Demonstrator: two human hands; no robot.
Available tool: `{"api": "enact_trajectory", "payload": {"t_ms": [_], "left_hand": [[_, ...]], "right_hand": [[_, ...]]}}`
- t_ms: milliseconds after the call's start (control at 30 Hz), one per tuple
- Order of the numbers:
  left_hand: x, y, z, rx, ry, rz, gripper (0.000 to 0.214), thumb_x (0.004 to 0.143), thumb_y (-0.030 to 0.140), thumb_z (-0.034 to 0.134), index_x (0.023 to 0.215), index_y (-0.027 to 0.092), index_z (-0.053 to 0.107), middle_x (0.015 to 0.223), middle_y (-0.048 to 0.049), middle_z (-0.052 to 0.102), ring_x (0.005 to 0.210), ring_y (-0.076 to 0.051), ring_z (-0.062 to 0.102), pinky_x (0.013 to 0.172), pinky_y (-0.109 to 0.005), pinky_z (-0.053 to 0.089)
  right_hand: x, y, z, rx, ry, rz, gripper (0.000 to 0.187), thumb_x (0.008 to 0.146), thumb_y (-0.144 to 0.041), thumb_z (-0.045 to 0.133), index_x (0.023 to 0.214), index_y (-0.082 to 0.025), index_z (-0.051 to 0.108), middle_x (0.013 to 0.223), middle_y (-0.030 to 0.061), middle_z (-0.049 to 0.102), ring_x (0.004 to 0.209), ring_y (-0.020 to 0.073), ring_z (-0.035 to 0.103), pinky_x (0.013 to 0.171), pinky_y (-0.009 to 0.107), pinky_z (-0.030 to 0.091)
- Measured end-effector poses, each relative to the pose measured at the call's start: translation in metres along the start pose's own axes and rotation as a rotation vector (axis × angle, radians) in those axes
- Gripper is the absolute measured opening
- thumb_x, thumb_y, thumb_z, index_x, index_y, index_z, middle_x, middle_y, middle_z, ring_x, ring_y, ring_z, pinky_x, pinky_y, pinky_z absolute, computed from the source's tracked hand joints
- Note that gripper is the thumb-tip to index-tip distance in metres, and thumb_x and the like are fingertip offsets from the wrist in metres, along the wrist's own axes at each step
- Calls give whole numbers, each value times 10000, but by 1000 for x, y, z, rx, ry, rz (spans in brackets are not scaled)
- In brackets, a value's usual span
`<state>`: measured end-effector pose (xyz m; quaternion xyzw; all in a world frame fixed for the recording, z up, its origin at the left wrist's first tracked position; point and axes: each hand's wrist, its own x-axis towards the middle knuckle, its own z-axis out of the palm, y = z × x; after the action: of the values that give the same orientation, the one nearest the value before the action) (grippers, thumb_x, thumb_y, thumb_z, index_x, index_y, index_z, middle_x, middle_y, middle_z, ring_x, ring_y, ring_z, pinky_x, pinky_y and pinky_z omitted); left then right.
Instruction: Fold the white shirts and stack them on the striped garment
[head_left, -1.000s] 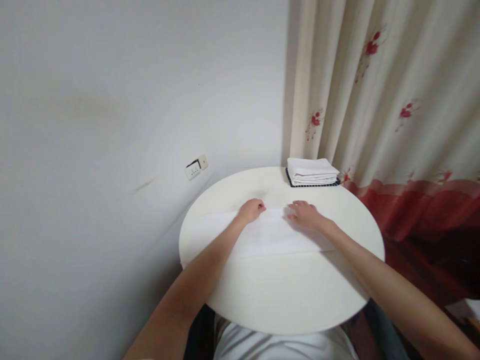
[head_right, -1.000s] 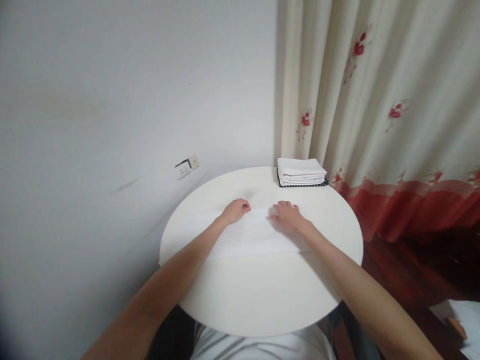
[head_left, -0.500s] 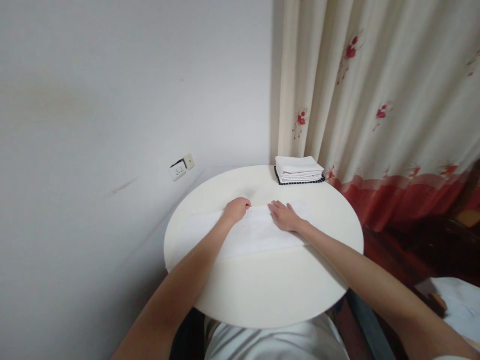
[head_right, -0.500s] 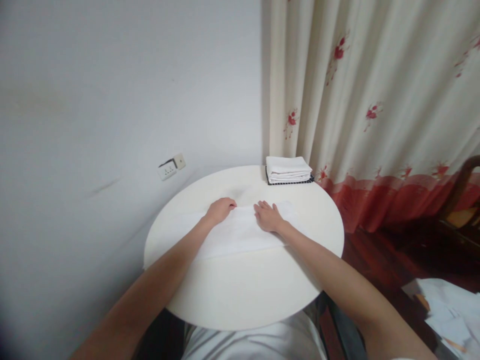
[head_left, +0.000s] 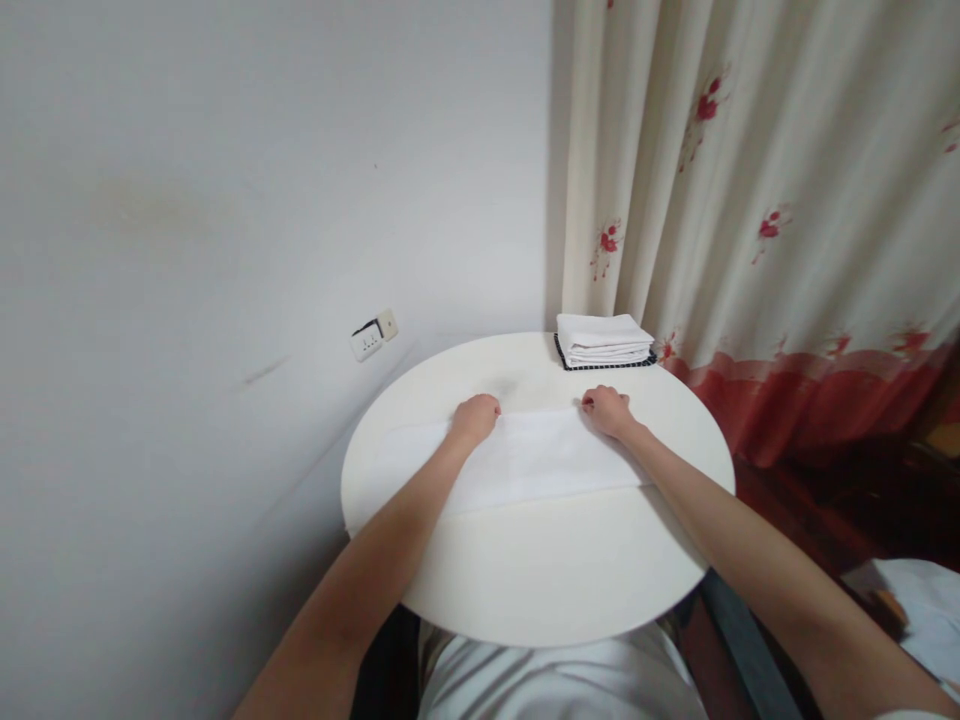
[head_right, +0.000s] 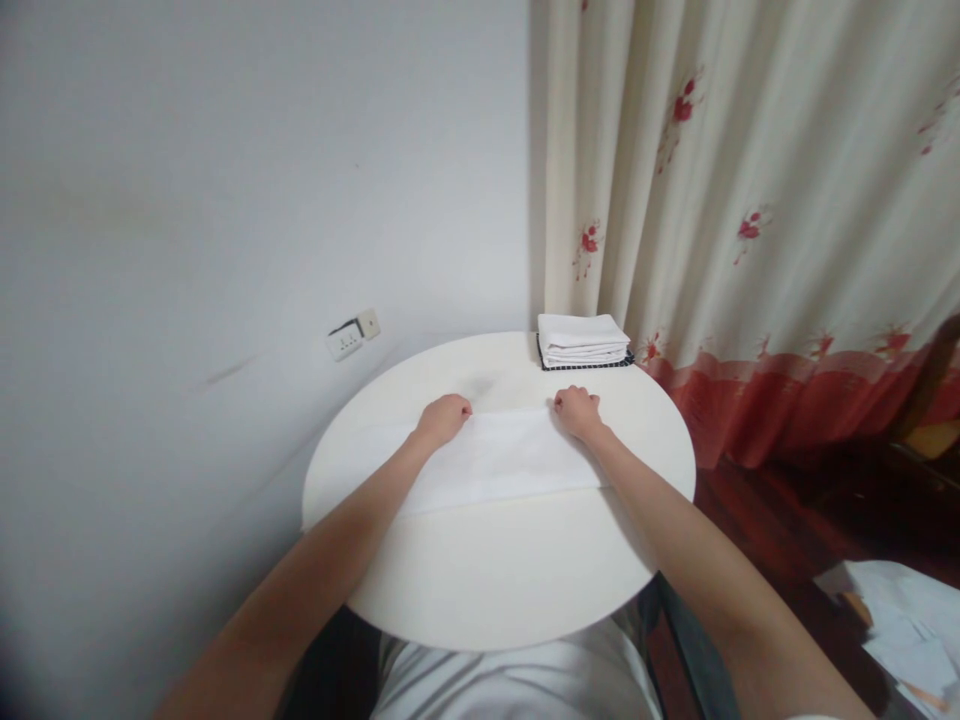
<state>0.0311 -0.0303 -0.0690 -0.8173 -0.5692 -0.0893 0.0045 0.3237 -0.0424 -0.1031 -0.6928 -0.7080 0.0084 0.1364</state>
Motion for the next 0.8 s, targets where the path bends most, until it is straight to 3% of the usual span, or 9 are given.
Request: {"api": "enact_trajectory", "payload": {"t_ms": [133,233,333,467,667,800], "left_hand": [[-12,25,9,-30,0,174,385,995,307,485,1337,189,615,1456,-116,564,1342,-250,516,1127,-374,373],[-22,46,26,-44,-62,295,522,1022,434,411,1492,207,444,1616,-107,343,1502,-267,283,1218,-475,211],[-27,56,41,-40,-142,310,556,1041,408,314,1556,199,323,1647,-133,244,1533,-286,187,1214,-582,131],[-24,53,48,-40,-136,261,551,1028,306,278,1566,190,304,1646,-127,251,1533,-268,190,1218,-577,145],[-21,50,50,-31,-132,246,556,1020,306,266,1560,179,310,1652,-111,239,1536,-270,178,1219,-585,136],[-22,51,48,-22,-140,245,544,1025,328,270,1554,212,315,1653,-100,245,1536,-261,179,1221,-564,143]], "right_hand": [[-6,-10,-3,1,45,-10,345,977,-255,440,1210,-196,688,1313,174,612,1230,339,508,1005,495,374],[-18,-26,-3,37,65,-82,393,998,-253,392,1297,-202,641,1403,161,566,1308,322,467,1068,484,343],[-36,-47,5,94,-17,-248,489,1016,-328,373,1471,-191,488,1548,149,438,1419,282,383,1131,444,311],[-50,-62,20,110,-157,-365,614,1035,-471,290,1588,-204,294,1646,129,261,1522,269,210,1200,512,188],[-22,-27,14,45,-218,-364,679,1023,-587,227,1600,-231,270,1668,98,181,1542,289,120,1207,591,92],[-2,9,7,47,-197,-305,615,1023,-561,300,1566,-275,351,1652,71,247,1536,271,159,1211,579,82]]}}
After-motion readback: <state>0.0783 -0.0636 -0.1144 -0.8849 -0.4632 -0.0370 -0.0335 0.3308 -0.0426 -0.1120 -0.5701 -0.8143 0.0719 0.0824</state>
